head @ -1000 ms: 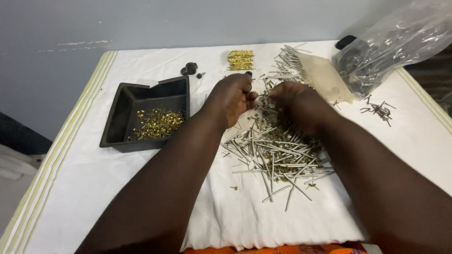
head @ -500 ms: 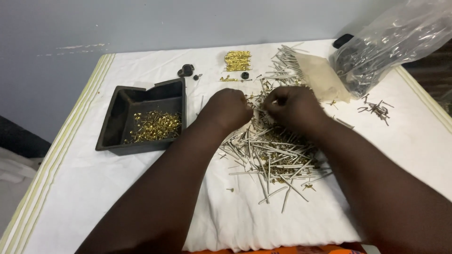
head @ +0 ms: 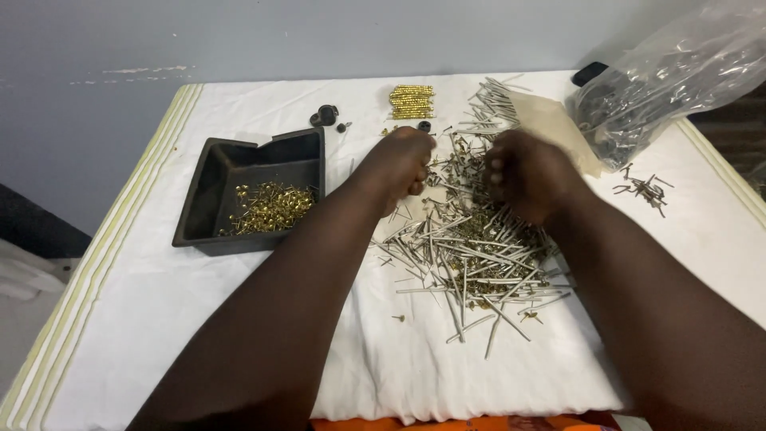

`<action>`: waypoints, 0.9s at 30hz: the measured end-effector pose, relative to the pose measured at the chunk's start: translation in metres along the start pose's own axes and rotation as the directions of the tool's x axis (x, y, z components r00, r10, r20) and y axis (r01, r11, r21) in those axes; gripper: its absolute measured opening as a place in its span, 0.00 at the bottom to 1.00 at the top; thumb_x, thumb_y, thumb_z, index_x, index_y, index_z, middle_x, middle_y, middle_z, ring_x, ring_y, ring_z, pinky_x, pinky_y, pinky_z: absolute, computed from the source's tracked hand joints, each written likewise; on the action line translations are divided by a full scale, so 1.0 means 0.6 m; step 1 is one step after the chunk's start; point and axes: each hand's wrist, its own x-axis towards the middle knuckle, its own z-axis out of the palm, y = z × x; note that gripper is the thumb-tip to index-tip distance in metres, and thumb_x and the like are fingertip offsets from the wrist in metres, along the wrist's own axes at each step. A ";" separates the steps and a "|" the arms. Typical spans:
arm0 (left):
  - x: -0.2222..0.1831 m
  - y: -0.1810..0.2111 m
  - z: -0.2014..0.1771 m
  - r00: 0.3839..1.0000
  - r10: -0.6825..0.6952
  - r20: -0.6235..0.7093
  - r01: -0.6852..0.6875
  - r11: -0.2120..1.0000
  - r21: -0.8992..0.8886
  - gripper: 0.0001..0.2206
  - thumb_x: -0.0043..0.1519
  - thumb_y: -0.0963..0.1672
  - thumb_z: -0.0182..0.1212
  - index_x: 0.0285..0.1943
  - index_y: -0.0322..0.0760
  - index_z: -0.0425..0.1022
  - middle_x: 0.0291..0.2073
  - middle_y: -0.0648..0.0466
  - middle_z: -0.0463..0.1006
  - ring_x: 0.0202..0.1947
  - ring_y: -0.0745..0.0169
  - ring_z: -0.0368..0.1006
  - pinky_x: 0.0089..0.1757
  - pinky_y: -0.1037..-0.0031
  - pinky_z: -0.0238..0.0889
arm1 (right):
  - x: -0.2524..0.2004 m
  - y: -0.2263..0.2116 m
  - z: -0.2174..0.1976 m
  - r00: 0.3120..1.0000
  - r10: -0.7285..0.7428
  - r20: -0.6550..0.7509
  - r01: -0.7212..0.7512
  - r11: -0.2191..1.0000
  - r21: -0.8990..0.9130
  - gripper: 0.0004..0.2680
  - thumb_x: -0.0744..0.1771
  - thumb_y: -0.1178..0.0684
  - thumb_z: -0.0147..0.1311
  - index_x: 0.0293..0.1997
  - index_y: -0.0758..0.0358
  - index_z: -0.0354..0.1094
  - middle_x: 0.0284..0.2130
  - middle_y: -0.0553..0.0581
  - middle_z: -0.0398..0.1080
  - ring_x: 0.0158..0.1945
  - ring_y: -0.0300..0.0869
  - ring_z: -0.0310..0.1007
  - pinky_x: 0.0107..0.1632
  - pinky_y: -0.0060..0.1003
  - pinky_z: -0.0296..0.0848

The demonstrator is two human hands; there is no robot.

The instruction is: Sorting small gold-colored metal pins from a pile of silver needles and placing them into a black bin.

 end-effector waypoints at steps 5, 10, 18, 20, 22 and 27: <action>0.030 -0.002 -0.007 0.998 -0.034 0.045 0.032 0.999 0.040 0.13 0.62 0.48 0.55 0.44 0.32 0.73 0.24 0.52 0.66 0.22 0.65 0.67 0.24 0.78 0.60 | -0.001 0.023 -0.025 0.919 -0.345 0.189 0.393 0.815 -0.425 0.04 0.62 0.54 0.55 0.37 0.56 0.70 0.33 0.55 0.70 0.36 0.46 0.70 0.35 0.36 0.63; -0.004 0.028 -0.017 0.964 0.128 0.232 -0.264 0.424 0.866 0.14 0.68 0.46 0.55 0.44 0.29 0.84 0.27 0.40 0.81 0.33 0.41 0.82 0.38 0.59 0.76 | -0.073 0.036 0.061 0.828 -0.424 0.366 0.527 0.368 -0.766 0.05 0.66 0.55 0.62 0.42 0.58 0.81 0.36 0.64 0.81 0.42 0.55 0.82 0.40 0.46 0.74; -0.062 0.050 -0.002 0.988 -0.002 0.157 -0.148 0.324 0.934 0.15 0.65 0.44 0.53 0.55 0.35 0.83 0.43 0.43 0.86 0.54 0.40 0.81 0.53 0.53 0.75 | -0.108 0.034 0.095 0.884 -0.358 0.299 0.369 0.145 -0.918 0.06 0.66 0.48 0.59 0.42 0.46 0.82 0.33 0.54 0.81 0.42 0.58 0.83 0.43 0.51 0.79; -0.068 0.054 0.000 0.983 0.018 0.184 -0.179 0.343 0.922 0.15 0.65 0.43 0.53 0.53 0.32 0.84 0.42 0.41 0.86 0.54 0.38 0.81 0.53 0.52 0.75 | -0.109 0.028 0.082 0.884 -0.370 0.285 0.359 0.149 -0.921 0.06 0.65 0.46 0.62 0.44 0.45 0.82 0.35 0.53 0.82 0.45 0.56 0.83 0.45 0.51 0.79; -0.072 0.052 0.001 0.977 0.038 0.210 -0.210 0.362 0.908 0.15 0.65 0.43 0.52 0.52 0.30 0.84 0.41 0.39 0.86 0.53 0.35 0.82 0.54 0.51 0.75 | -0.092 0.024 0.064 0.884 -0.381 0.270 0.349 0.153 -0.925 0.07 0.65 0.45 0.64 0.45 0.44 0.83 0.37 0.51 0.82 0.47 0.55 0.83 0.47 0.51 0.80; -0.056 0.032 -0.003 0.972 0.057 0.227 -0.233 0.351 0.907 0.14 0.64 0.44 0.54 0.49 0.31 0.84 0.40 0.39 0.86 0.51 0.34 0.82 0.51 0.51 0.75 | -0.088 -0.012 0.035 0.945 -0.322 0.062 0.328 0.927 -0.184 0.05 0.68 0.55 0.54 0.43 0.64 0.73 0.24 0.49 0.58 0.25 0.37 0.60 0.23 0.28 0.58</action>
